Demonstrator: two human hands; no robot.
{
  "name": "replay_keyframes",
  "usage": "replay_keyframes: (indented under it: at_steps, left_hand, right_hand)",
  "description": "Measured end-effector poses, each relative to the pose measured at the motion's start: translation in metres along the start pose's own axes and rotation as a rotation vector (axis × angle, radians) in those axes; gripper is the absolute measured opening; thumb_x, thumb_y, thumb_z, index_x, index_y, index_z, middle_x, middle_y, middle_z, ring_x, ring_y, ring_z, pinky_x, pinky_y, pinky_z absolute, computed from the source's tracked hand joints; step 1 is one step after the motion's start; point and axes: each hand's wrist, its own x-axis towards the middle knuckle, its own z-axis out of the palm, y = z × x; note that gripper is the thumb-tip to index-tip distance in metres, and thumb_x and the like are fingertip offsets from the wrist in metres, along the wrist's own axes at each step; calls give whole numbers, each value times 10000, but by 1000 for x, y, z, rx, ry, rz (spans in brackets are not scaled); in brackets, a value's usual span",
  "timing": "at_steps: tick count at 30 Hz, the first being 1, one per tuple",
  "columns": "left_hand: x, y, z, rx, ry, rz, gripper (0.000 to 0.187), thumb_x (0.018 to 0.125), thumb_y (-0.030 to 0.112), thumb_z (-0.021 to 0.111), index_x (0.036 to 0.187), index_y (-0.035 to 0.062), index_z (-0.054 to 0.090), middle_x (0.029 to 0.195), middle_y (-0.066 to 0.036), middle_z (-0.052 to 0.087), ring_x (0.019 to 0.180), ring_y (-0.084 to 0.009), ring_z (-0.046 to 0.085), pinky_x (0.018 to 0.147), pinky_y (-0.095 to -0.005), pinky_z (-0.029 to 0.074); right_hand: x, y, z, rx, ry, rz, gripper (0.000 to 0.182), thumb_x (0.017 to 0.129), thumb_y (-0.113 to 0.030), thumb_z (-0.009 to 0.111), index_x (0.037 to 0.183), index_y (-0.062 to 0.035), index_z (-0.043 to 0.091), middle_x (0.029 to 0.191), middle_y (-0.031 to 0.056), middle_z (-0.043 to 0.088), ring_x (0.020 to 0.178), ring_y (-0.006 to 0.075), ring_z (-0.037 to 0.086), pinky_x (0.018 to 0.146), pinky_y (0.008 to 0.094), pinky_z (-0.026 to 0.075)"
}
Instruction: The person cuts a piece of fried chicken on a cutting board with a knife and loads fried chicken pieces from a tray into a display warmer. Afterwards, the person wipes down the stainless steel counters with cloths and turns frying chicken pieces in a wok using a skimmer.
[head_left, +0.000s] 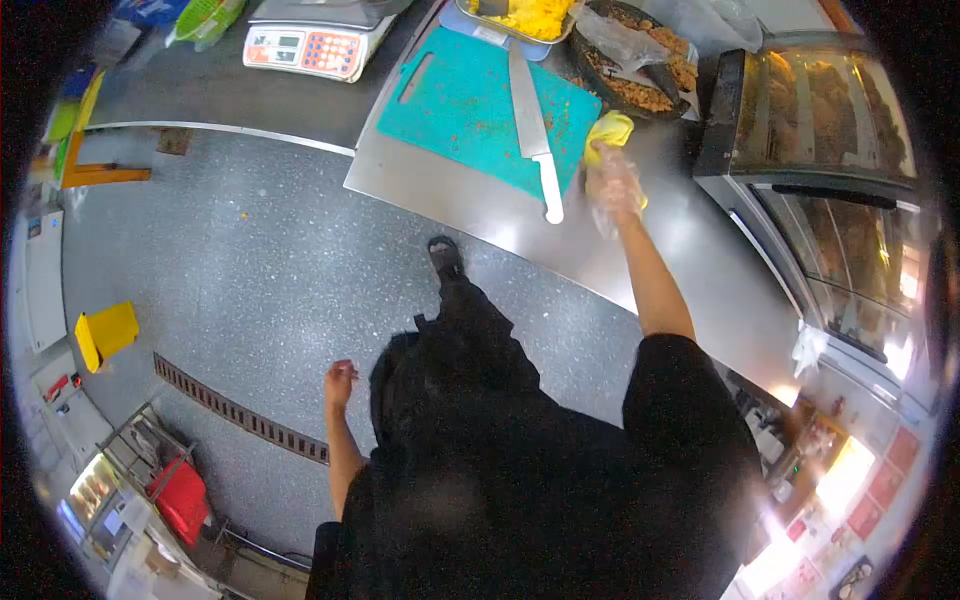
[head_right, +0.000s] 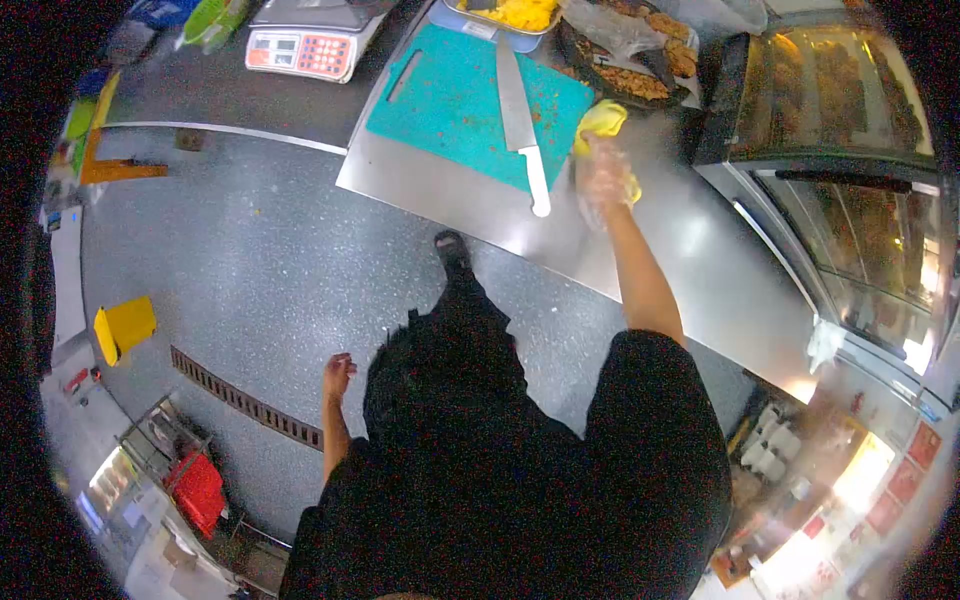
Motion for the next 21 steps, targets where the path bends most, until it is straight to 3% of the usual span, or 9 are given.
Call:
replay_keyframes:
  at_steps: [1, 4, 6, 8, 10, 12, 15, 18, 21]
  left_hand:
    - [0, 5, -5, 22, 35, -42, 258, 930, 200, 563, 1048, -19, 629, 797, -83, 662, 703, -154, 627, 638, -296, 499]
    - [21, 31, -29, 229, 98, -45, 304, 936, 295, 538, 982, 19, 658, 745, -53, 646, 679, -125, 605, 595, -279, 462]
    - [42, 0, -55, 481, 63, 186, 341, 926, 325, 529, 941, 14, 669, 803, -79, 663, 695, -154, 601, 613, -328, 462]
    - [68, -61, -69, -88, 54, 3, 334, 929, 306, 490, 911, 23, 667, 807, -101, 657, 691, -189, 607, 632, -357, 462]
    - [86, -64, -93, -1, -68, -131, 336, 930, 319, 493, 906, 30, 663, 800, -97, 655, 684, -187, 604, 626, -352, 464]
    - [102, -54, -129, 225, -207, -163, 339, 931, 331, 496, 901, 36, 659, 792, -93, 653, 677, -184, 601, 621, -348, 466]
    - [145, -37, -205, 405, -297, -109, 343, 933, 351, 500, 894, 45, 652, 781, -87, 651, 666, -180, 596, 613, -341, 469]
    - [201, -12, -285, 543, -253, 38, 349, 935, 370, 504, 887, 55, 646, 769, -81, 648, 656, -175, 591, 606, -334, 472]
    - [265, 43, -357, 398, -57, 70, 355, 936, 389, 509, 879, 64, 640, 758, -75, 645, 645, -171, 586, 598, -327, 475]
  right_hand:
    - [-22, 6, 9, 244, -179, 230, 415, 798, -151, 595, 1212, -151, 578, 1098, 148, 620, 984, 370, 597, 822, 456, 491]
    - [-103, 14, 32, -87, -192, -184, 276, 820, -112, 557, 1094, -109, 592, 1001, 181, 579, 959, 340, 574, 794, 477, 454]
    - [-156, -49, -33, -59, -496, -103, 248, 830, -68, 501, 1065, -80, 578, 1056, 161, 592, 1035, 345, 571, 882, 455, 475]
    - [-220, -66, -41, -251, -938, 23, 260, 857, -115, 524, 1104, -80, 595, 1145, 148, 598, 1020, 344, 600, 835, 448, 507]
    - [-335, -11, 7, -172, -918, 158, 274, 883, -218, 538, 1102, -81, 629, 1169, 136, 626, 970, 330, 641, 787, 429, 532]
    - [-342, -54, -15, -117, -363, 1098, 337, 875, -303, 552, 1103, -72, 641, 1141, 136, 654, 945, 315, 662, 804, 408, 537]
    - [-322, -124, -3, -281, -300, 1409, 355, 840, -340, 618, 1091, -93, 655, 1082, 148, 673, 1009, 260, 653, 850, 387, 522]
    - [-221, -269, 8, 46, -473, 1281, 341, 835, -381, 619, 1025, -105, 684, 1013, 154, 690, 966, 296, 662, 830, 390, 520]
    - [-191, -295, 159, -474, -463, 120, 330, 843, -395, 611, 927, -88, 696, 956, 153, 699, 914, 303, 671, 781, 405, 517]
